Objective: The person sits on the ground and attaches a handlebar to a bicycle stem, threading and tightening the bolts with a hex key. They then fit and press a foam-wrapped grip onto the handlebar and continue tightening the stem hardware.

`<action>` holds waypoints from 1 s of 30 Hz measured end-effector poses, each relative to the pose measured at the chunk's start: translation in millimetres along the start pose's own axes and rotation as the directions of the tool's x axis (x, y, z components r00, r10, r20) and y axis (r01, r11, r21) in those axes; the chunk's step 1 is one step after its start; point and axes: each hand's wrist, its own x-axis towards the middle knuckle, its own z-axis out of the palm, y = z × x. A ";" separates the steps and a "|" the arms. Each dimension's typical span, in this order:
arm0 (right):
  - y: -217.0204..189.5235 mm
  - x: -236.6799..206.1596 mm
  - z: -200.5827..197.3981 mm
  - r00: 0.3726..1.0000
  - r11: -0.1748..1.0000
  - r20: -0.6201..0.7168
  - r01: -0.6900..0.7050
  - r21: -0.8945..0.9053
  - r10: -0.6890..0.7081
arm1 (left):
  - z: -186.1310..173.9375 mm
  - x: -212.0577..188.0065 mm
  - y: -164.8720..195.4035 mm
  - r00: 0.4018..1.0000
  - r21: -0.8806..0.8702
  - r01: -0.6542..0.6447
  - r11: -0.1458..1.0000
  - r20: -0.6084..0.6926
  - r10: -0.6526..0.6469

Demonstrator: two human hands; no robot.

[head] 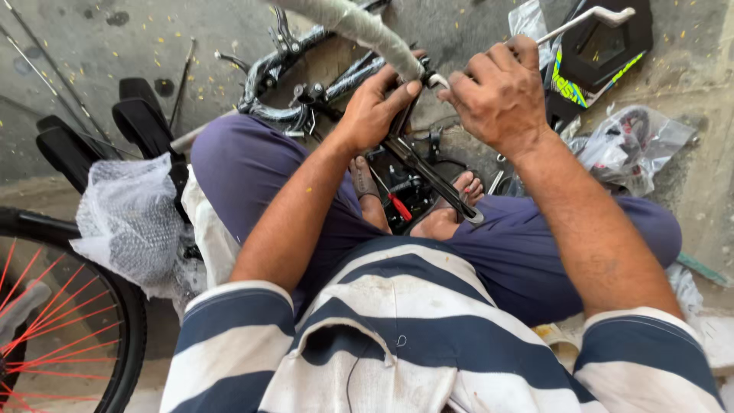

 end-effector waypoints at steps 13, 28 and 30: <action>-48.6 -30.0 66.6 0.697 0.112 0.356 -0.529 0.841 0.622 | 2.2 3.4 -7.3 0.999 0.093 0.010 0.996 -0.045 -0.006; -49.1 -8.8 69.8 0.689 0.038 0.268 -0.394 0.918 0.674 | -2.5 5.0 -20.6 0.999 -0.027 0.026 0.999 -0.022 -0.027; -49.2 -16.4 81.9 0.669 -0.056 0.268 -0.321 0.946 0.693 | -5.8 12.0 -20.6 0.995 -0.044 -0.100 0.994 0.018 0.101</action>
